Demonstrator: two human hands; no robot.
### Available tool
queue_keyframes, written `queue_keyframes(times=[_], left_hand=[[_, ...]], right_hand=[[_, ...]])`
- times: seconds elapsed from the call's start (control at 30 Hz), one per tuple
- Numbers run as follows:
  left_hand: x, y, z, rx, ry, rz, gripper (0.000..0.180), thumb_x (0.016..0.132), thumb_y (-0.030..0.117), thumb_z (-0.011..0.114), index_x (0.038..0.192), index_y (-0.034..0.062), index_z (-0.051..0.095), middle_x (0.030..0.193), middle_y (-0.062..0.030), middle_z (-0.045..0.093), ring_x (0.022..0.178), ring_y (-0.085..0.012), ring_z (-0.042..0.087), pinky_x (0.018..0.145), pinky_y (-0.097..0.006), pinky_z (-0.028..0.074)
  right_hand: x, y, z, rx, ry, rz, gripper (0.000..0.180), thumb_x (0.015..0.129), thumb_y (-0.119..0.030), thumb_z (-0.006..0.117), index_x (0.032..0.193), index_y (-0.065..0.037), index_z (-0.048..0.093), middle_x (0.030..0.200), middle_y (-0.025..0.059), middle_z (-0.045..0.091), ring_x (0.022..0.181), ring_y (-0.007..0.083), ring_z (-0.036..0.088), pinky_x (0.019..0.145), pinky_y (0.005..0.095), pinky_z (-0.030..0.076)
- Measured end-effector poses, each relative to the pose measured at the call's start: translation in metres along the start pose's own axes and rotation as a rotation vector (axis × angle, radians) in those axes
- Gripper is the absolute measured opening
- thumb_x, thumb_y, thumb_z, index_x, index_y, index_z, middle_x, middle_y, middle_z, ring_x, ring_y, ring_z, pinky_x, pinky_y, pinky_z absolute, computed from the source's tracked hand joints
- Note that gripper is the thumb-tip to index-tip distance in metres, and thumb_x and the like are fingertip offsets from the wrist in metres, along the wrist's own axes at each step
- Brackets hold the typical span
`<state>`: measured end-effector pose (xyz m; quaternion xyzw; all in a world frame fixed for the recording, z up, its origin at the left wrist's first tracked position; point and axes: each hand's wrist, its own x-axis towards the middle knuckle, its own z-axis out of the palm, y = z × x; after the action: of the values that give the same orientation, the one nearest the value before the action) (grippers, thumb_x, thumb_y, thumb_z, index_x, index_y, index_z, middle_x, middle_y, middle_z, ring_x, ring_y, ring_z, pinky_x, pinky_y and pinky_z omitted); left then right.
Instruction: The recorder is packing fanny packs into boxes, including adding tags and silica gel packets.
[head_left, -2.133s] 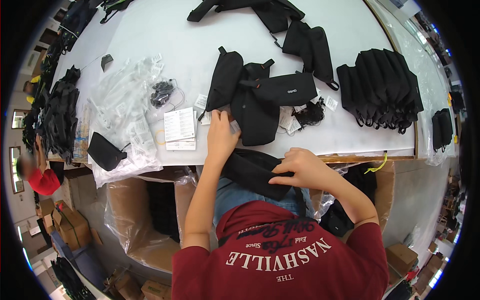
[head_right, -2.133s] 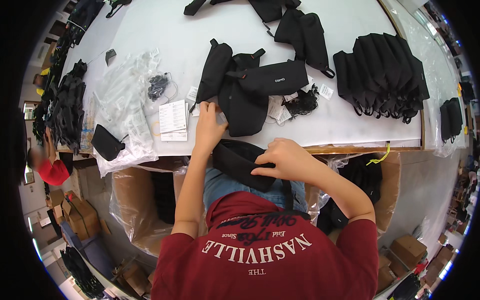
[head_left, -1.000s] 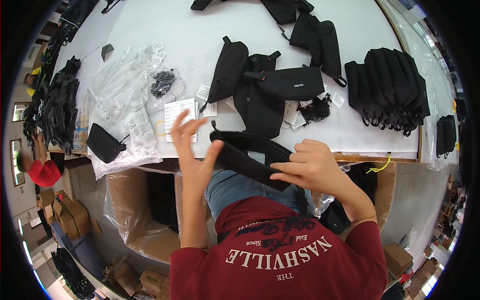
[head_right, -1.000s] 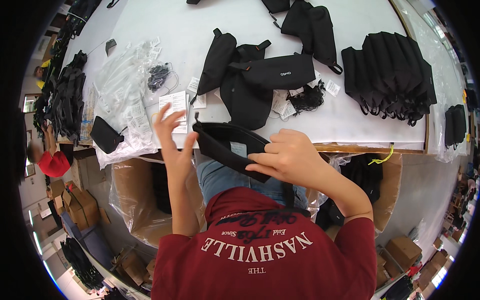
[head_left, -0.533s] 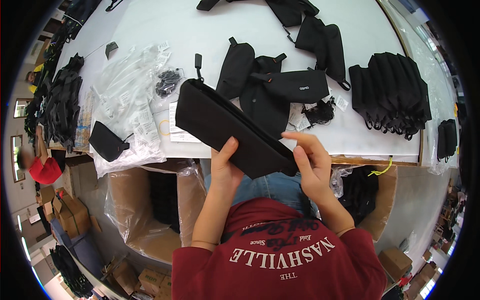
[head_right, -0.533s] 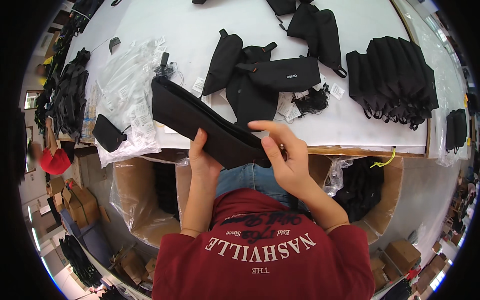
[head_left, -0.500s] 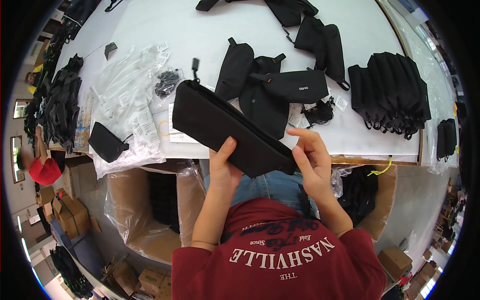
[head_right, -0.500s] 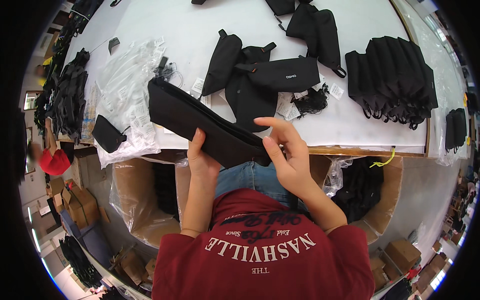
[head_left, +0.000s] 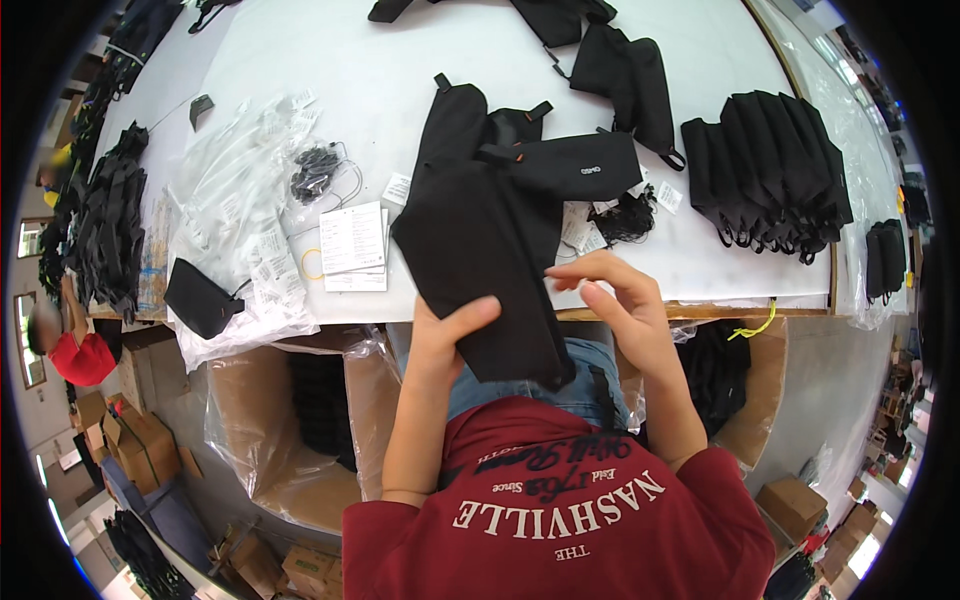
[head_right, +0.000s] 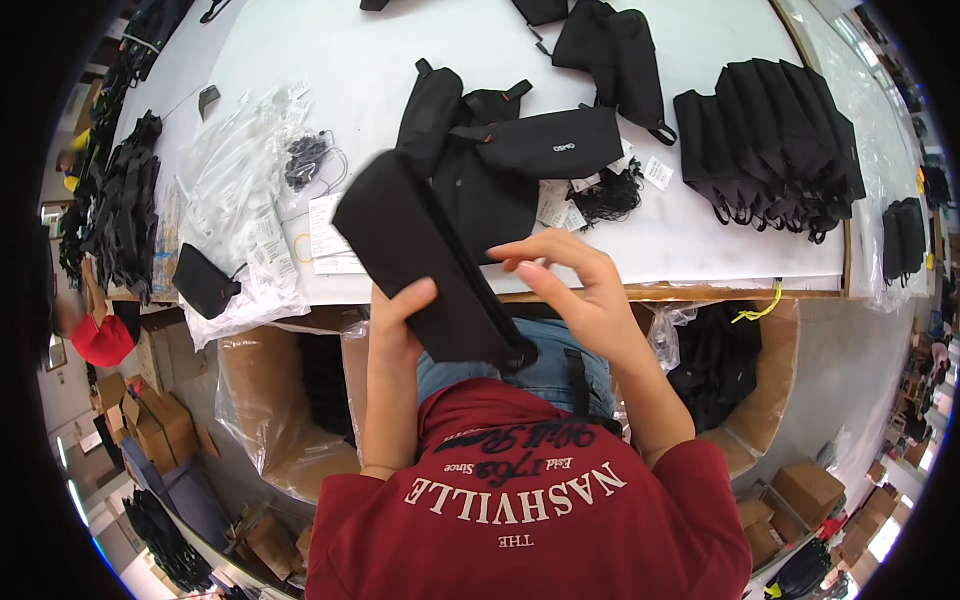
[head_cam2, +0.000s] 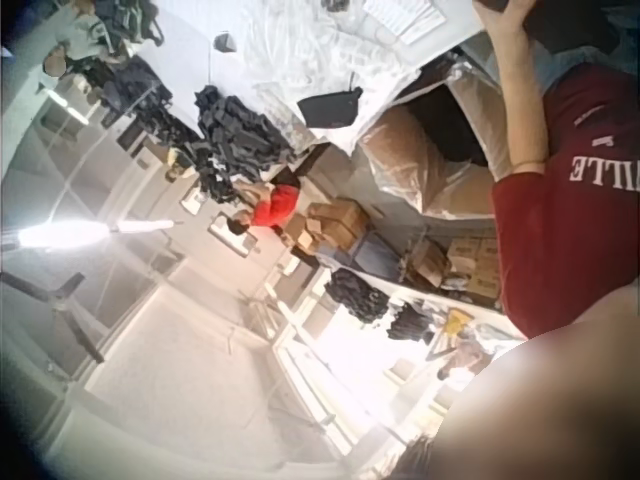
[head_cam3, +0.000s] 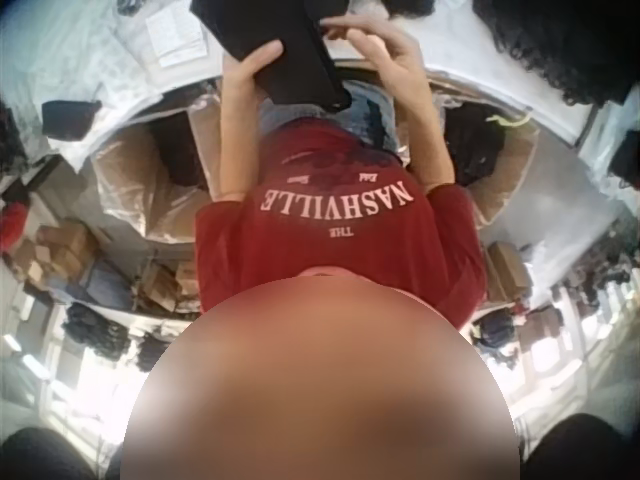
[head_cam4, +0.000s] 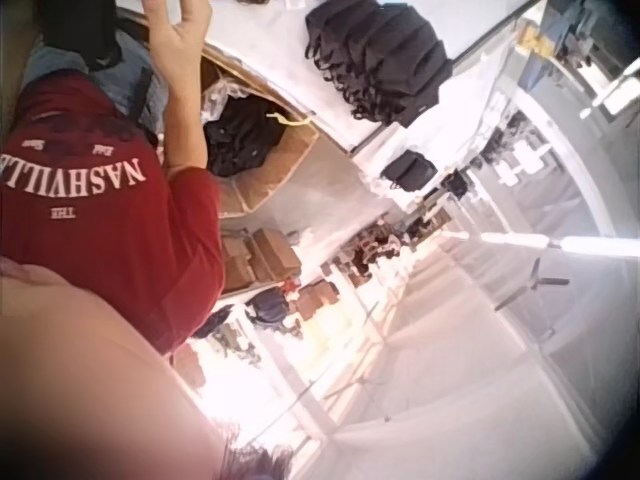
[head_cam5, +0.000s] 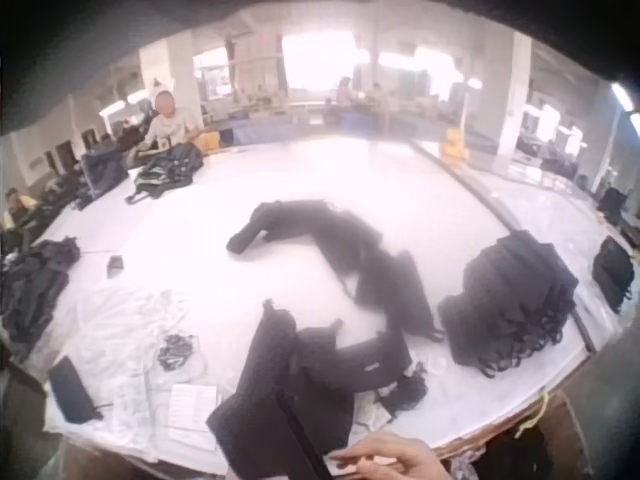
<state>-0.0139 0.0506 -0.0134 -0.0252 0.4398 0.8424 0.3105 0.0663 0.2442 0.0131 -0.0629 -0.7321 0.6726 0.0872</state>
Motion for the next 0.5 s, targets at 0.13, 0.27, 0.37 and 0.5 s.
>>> queue_keyframes(times=[0.13,0.27,0.37,0.5], left_hand=[[-0.004,0.005,0.013,0.135,-0.151,-0.194,0.051,0.067,0.006,0.078,0.113,-0.0033,0.058,0.102,-0.0101,0.065,0.093,-0.0181,0.063,0.084,-0.030,0.050],[-0.005,0.005,0.019,0.153,-0.132,-0.221,0.050,0.068,0.006,0.077,0.113,-0.0041,0.058,0.102,-0.0102,0.065,0.091,-0.0173,0.063,0.082,-0.029,0.051],[-0.004,0.005,0.019,0.151,-0.131,-0.254,0.048,0.069,0.005,0.076,0.112,-0.0044,0.058,0.101,-0.0105,0.065,0.090,-0.0168,0.063,0.079,-0.028,0.052],[-0.004,0.002,0.028,0.091,-0.039,-0.238,0.045,0.072,0.006,0.073,0.113,-0.0039,0.057,0.100,-0.0108,0.065,0.086,-0.0172,0.064,0.077,-0.029,0.052]], right_hand=[[0.014,-0.019,0.006,0.008,-0.035,0.003,0.031,0.095,-0.019,0.053,0.116,0.003,0.061,0.091,0.0087,0.067,0.081,0.0140,0.061,0.074,0.0260,0.046],[0.026,-0.018,0.012,-0.024,0.229,-0.226,0.023,0.091,-0.013,0.060,0.107,0.004,0.062,0.099,0.0088,0.067,0.082,0.0110,0.059,0.075,0.0240,0.047],[0.025,-0.016,0.011,-0.057,0.372,-0.242,0.018,0.081,0.001,0.069,0.097,0.003,0.062,0.100,0.0096,0.065,0.085,0.0114,0.058,0.078,0.0234,0.047],[0.023,-0.007,0.009,-0.204,0.379,-0.321,0.015,0.077,0.005,0.069,0.091,0.002,0.064,0.087,0.0065,0.062,0.080,0.0124,0.058,0.071,0.0227,0.047]])
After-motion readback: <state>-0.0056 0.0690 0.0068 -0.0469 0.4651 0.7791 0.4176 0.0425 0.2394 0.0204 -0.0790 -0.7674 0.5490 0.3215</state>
